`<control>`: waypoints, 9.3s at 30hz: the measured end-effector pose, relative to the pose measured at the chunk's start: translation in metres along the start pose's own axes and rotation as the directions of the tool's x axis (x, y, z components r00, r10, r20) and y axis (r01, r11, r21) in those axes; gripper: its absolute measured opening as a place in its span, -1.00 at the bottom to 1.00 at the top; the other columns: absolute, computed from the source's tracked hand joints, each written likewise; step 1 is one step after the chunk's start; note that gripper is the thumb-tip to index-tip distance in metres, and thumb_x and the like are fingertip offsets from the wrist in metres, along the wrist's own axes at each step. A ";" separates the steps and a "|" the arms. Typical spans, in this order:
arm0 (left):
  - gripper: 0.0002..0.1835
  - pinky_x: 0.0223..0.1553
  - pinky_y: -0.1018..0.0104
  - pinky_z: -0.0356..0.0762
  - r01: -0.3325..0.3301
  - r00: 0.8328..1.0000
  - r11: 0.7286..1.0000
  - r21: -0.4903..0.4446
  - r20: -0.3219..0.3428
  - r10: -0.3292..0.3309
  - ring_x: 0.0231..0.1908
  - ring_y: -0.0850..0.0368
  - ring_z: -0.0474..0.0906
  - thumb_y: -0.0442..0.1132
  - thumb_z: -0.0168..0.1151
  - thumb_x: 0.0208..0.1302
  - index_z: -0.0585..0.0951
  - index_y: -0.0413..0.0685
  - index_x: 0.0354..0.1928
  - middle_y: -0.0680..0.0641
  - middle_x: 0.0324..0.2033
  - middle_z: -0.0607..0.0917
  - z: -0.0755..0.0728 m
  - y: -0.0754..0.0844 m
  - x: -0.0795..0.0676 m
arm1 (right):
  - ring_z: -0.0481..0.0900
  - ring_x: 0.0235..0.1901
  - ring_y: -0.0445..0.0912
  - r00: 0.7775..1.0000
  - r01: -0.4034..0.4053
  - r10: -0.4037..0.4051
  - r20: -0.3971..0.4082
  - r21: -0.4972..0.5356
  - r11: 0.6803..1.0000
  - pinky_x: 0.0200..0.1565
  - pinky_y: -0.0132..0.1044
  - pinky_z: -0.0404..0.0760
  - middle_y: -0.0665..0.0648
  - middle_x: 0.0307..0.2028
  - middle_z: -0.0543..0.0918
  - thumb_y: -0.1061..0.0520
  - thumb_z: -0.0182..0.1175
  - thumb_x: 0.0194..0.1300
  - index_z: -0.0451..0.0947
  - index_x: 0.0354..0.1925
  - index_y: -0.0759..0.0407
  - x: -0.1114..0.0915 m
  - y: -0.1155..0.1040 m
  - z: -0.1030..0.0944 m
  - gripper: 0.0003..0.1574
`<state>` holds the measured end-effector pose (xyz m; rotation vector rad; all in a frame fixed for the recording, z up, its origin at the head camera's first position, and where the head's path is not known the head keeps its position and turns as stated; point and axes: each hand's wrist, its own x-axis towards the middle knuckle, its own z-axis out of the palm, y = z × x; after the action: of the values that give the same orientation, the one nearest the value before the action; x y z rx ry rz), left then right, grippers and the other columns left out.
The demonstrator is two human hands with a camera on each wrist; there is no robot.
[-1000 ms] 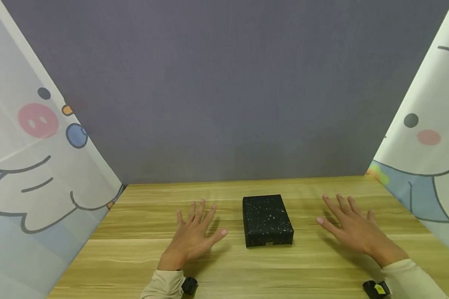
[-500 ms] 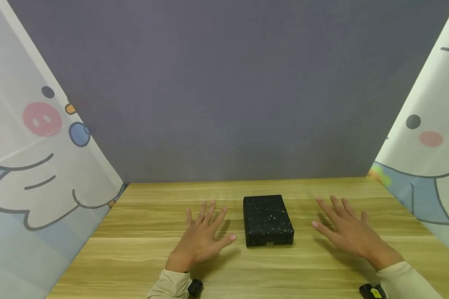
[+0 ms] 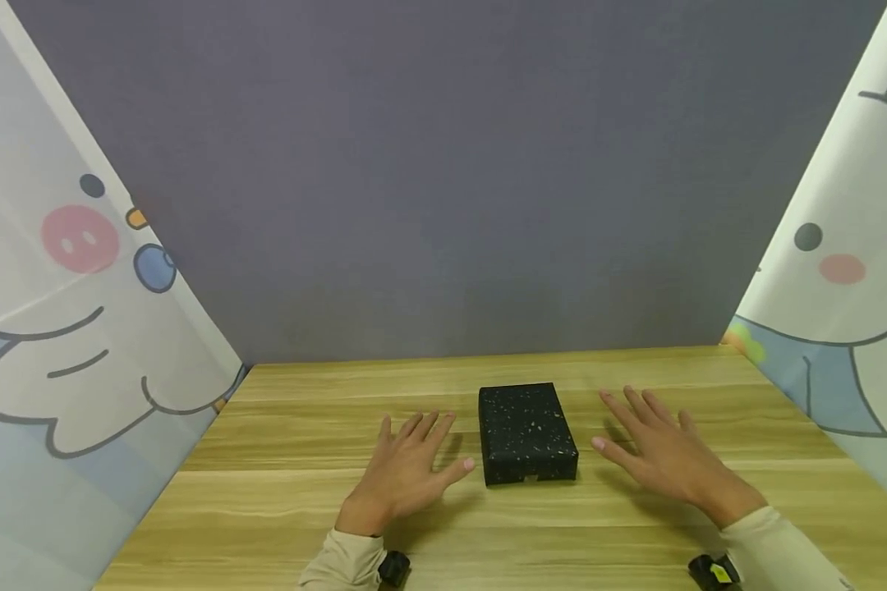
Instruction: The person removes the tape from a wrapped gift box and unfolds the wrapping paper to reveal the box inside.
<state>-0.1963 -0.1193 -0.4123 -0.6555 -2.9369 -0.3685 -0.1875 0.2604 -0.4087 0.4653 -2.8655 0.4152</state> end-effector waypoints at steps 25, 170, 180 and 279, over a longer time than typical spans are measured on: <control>0.02 0.35 -0.33 0.07 0.095 0.995 0.969 -0.230 0.064 -0.082 0.19 -0.15 0.53 0.58 -0.45 0.34 0.10 0.00 0.59 -0.08 0.17 0.65 0.014 0.029 0.033 | 0.68 -0.08 -0.02 0.991 -0.061 0.032 0.126 0.233 0.971 0.00 0.14 0.58 0.00 -0.04 0.71 -0.46 -0.12 0.48 0.32 0.46 0.12 0.029 -0.038 0.013 -0.09; -0.12 0.21 0.01 0.48 -0.069 0.971 0.416 -0.907 -0.158 -0.182 0.26 -0.05 0.43 -0.18 0.45 0.25 0.21 0.00 0.54 -0.10 0.32 0.46 0.022 0.045 0.028 | 0.48 0.18 0.30 0.988 0.065 0.077 -0.132 0.821 0.567 0.02 -0.42 0.59 0.44 0.24 0.47 0.33 0.27 0.34 0.34 0.30 0.45 0.018 -0.053 0.017 -0.38; 0.03 0.23 0.04 0.46 -0.063 0.988 0.469 -0.881 -0.123 -0.098 0.27 -0.04 0.35 -0.20 0.49 0.21 0.05 0.06 0.60 -0.12 0.31 0.33 0.020 0.052 0.024 | 0.50 0.05 -0.38 0.969 0.132 0.088 -0.229 0.788 0.601 -0.03 -0.48 0.59 0.43 0.13 0.55 0.42 0.23 0.30 0.40 0.24 0.49 0.014 -0.051 0.019 -0.45; -0.28 0.08 0.35 0.55 -0.050 0.999 0.627 -0.778 -0.048 0.020 0.24 -0.06 0.47 0.12 0.36 0.30 0.37 0.27 0.46 -0.01 0.52 0.10 0.019 0.045 0.019 | 0.56 -0.24 0.03 0.967 -0.256 0.128 0.222 0.870 0.422 -0.26 -0.01 0.72 0.45 0.10 0.45 0.22 0.08 0.42 0.23 0.28 0.54 0.021 -0.046 0.006 -0.41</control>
<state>-0.1953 -0.0670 -0.4185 -0.7506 -2.6004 -1.6905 -0.1927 0.2108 -0.3979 0.2802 -2.5260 2.0768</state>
